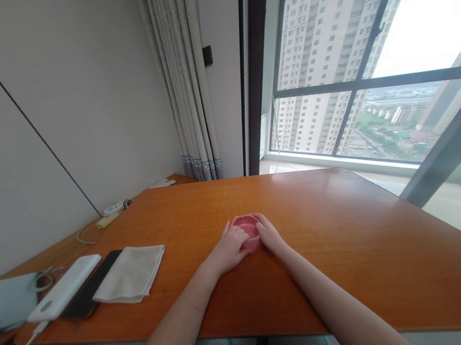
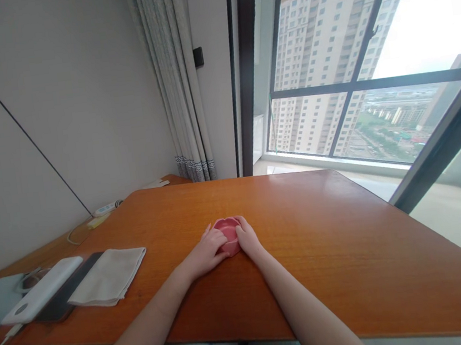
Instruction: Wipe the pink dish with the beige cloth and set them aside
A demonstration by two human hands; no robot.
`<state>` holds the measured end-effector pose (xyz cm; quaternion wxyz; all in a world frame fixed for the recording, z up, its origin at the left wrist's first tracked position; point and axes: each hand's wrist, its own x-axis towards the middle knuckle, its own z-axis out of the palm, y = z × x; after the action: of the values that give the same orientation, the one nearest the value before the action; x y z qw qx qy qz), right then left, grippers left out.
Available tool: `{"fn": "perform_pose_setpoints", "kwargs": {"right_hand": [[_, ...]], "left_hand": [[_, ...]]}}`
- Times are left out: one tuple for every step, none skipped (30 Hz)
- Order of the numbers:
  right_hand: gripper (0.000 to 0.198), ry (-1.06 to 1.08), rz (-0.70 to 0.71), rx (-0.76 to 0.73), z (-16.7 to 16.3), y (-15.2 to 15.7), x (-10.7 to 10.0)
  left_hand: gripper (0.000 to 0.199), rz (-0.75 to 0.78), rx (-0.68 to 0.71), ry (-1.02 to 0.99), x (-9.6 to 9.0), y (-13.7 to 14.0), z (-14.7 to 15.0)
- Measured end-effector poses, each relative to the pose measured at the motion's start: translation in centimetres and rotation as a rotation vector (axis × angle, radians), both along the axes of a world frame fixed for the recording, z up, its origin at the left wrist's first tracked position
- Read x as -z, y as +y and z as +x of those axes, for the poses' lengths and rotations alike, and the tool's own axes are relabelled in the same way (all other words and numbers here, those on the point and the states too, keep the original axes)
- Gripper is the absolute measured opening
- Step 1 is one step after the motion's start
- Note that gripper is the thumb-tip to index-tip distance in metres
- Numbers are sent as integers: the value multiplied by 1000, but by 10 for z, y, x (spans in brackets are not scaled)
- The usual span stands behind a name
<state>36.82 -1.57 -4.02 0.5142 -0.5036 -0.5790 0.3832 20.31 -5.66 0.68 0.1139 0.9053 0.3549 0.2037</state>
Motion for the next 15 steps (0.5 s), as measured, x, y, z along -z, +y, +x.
{"fn": "perform_pose_setpoints", "kwargs": {"right_hand": [[33,-8,-3,1,0,0,-1],[33,-18,-8,4,0,0,-1],[33,-32,-14,5,1,0,-1],[34,-47,-20,6,1,0,-1],[34,-62,-27,6,2,0,-1],[35,-75,-32,6,3,1,0],[35,-85,-34,5,3,1,0],[35,-90,-34,1,4,1,1],[35,-91,-32,-2,4,2,1],[35,-91,-30,-3,4,2,2],[35,-91,-31,-5,5,2,2],[35,-92,-33,-7,5,2,2],[36,-93,-36,-8,5,2,3],[36,-96,-38,-9,5,2,3],[36,-99,-41,-10,5,2,2]], "left_hand": [[23,-5,-24,-23,-2,-1,-4],[31,-4,-82,-58,-3,-1,-12],[39,5,-171,-96,-5,-2,-23],[42,27,-301,-136,-6,-2,-39],[39,59,-473,-173,-6,-3,-59],[37,93,-631,-162,-7,-3,-83],[34,129,-772,-119,-6,-5,-109],[33,148,-899,-59,-5,-7,-137],[34,148,-1012,-4,-4,-10,-164],[35,133,-1113,43,-2,-14,-189],[36,98,-1204,105,0,-17,-212],[37,45,-1273,173,2,-21,-231],[39,-23,-1337,227,4,-25,-246],[41,-99,-1397,276,6,-27,-258],[43,-158,-1425,313,8,-29,-265]]}}
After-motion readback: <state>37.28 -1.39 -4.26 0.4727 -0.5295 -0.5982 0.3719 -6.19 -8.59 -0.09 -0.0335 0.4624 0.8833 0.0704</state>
